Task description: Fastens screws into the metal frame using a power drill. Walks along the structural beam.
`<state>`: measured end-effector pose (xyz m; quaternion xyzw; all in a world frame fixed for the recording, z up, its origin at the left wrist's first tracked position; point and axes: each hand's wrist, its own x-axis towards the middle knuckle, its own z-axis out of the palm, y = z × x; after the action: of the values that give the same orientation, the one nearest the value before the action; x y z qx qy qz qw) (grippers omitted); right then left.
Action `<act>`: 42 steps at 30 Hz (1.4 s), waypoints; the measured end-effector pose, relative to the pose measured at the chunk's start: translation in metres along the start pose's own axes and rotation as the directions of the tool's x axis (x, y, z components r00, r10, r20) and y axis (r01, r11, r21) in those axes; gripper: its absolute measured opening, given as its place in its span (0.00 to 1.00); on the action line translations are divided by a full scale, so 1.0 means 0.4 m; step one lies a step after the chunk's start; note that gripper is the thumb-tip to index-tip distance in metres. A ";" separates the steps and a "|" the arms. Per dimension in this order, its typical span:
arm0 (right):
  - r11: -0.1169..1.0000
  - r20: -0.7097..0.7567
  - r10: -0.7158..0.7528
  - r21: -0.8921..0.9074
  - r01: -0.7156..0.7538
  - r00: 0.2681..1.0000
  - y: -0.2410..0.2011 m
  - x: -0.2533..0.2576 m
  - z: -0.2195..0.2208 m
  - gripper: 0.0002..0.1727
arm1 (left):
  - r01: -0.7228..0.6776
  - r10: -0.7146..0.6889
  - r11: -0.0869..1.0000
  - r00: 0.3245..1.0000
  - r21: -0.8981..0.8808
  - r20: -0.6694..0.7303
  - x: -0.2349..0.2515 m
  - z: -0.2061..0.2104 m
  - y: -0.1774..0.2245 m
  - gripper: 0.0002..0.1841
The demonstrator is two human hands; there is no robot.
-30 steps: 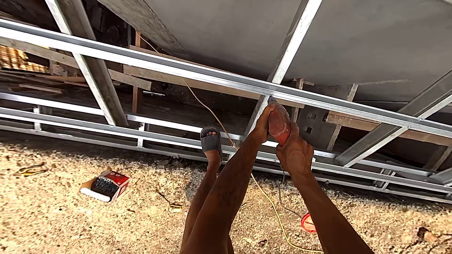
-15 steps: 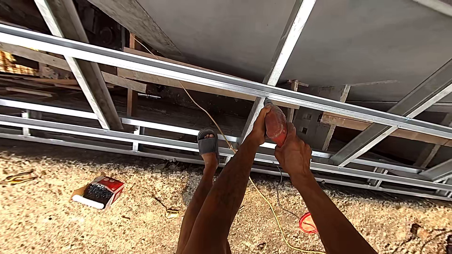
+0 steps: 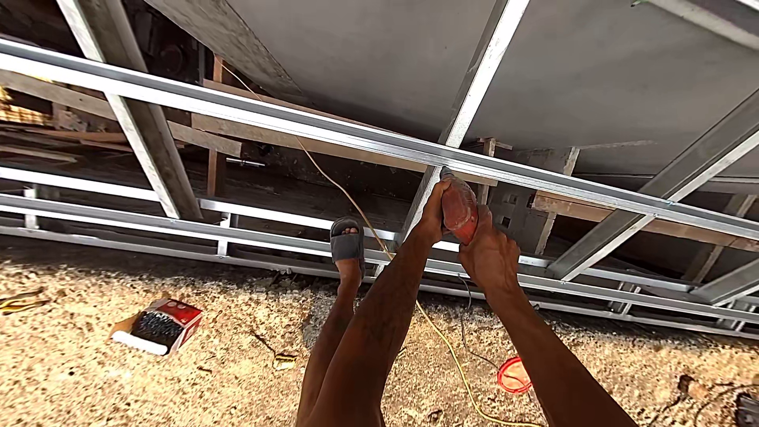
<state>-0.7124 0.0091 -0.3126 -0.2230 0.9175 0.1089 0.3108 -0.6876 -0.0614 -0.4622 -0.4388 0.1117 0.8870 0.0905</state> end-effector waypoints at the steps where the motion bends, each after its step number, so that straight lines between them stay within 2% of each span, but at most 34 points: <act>1: 1.000 -0.004 -0.004 -0.005 0.004 1.000 -0.002 0.001 0.000 0.41 | 0.001 -0.001 1.000 1.000 -0.002 0.003 0.001 -0.001 0.001 0.30; 6: 0.999 -0.041 -0.032 -0.006 0.031 0.999 0.000 -0.002 0.009 0.41 | -0.008 0.008 1.000 1.000 0.023 -0.012 -0.061 0.022 0.020 0.29; 30: 0.988 -0.087 -0.138 -0.074 0.132 0.987 0.033 0.006 0.016 0.41 | -0.081 0.086 0.993 0.995 -0.089 0.044 -0.052 0.024 -0.008 0.27; 35: 0.984 -0.084 -0.155 -0.104 0.146 0.984 0.032 0.011 0.013 0.41 | -0.091 0.119 0.972 0.985 -0.215 0.123 -0.017 0.012 -0.016 0.25; 39: 0.982 -0.108 -0.176 -0.086 0.167 0.978 0.042 0.017 0.006 0.41 | -0.113 0.132 0.978 0.986 -0.177 0.103 -0.007 0.015 -0.018 0.26; 42: 0.988 -0.042 -0.132 -0.088 0.128 0.990 0.038 0.021 -0.017 0.42 | -0.103 0.124 0.981 0.985 -0.162 0.120 -0.005 0.016 -0.020 0.27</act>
<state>-0.7293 0.0173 -0.3117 -0.2980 0.9027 0.1217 0.2855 -0.6893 -0.0520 -0.4576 -0.3787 0.0610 0.9234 0.0123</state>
